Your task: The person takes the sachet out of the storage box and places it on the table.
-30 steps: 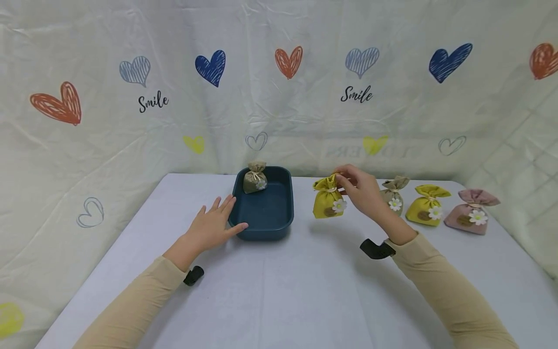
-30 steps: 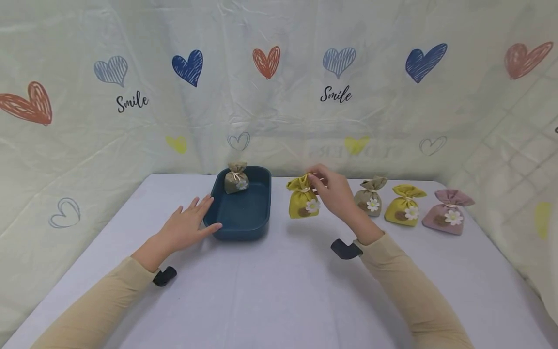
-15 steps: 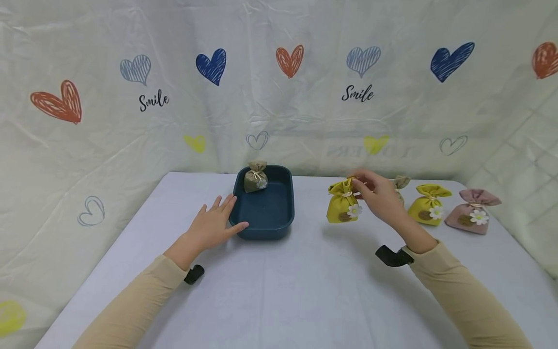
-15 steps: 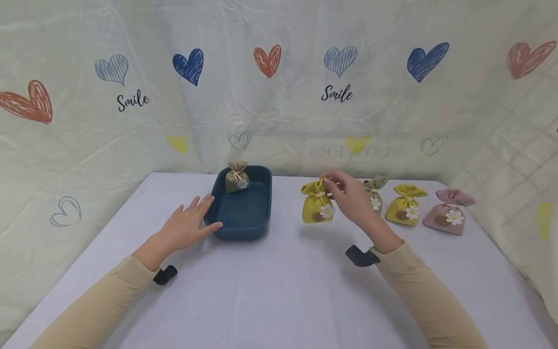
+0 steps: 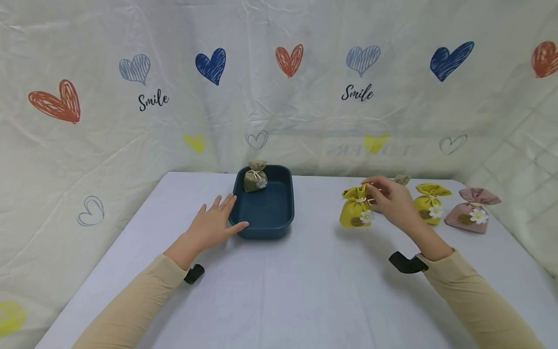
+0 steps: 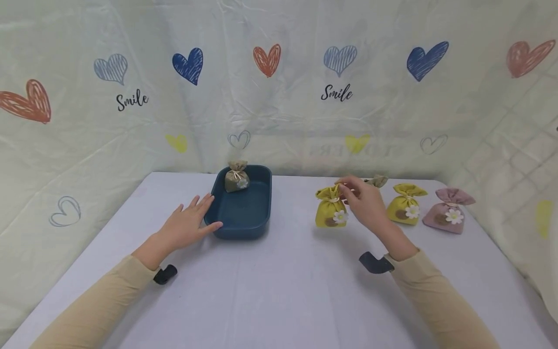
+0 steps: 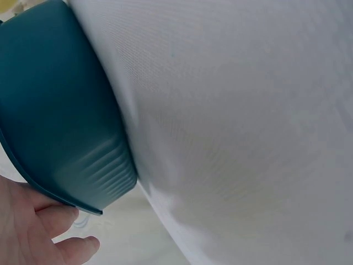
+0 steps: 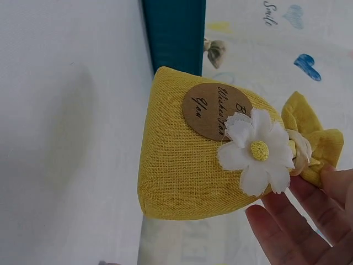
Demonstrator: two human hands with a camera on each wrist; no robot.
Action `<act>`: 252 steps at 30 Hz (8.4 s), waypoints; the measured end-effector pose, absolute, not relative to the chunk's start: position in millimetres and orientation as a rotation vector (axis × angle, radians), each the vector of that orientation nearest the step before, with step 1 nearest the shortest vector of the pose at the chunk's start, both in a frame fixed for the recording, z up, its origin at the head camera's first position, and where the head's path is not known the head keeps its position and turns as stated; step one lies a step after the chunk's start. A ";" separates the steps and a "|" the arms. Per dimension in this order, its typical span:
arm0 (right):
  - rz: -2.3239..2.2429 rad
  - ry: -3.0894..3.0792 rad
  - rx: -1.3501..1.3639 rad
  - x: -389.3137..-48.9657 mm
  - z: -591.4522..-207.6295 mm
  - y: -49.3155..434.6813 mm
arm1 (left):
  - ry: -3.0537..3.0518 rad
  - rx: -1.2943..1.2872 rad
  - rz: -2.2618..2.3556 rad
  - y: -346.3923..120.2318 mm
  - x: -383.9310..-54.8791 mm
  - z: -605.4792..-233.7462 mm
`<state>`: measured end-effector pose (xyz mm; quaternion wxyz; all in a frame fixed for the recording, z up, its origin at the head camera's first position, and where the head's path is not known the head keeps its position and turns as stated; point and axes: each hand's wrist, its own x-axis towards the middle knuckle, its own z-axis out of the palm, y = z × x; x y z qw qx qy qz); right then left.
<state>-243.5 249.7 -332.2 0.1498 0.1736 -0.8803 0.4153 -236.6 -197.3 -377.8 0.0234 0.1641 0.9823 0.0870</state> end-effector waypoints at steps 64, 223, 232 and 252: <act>1.314 -2.672 0.382 -217.4 -361.3 361.4 | 3.053 0.517 0.274 -195.6 -234.1 -375.3; 1.405 -2.529 0.769 -326.7 -312.2 128.6 | 3.054 0.498 0.219 -194.5 -234.8 -375.0; 1.456 -2.571 0.637 -342.0 -315.2 114.1 | 3.058 0.509 0.216 -193.8 -235.6 -375.8; 1.661 -2.596 0.439 -366.6 -329.1 66.8 | 3.058 0.502 0.231 -193.4 -234.4 -375.3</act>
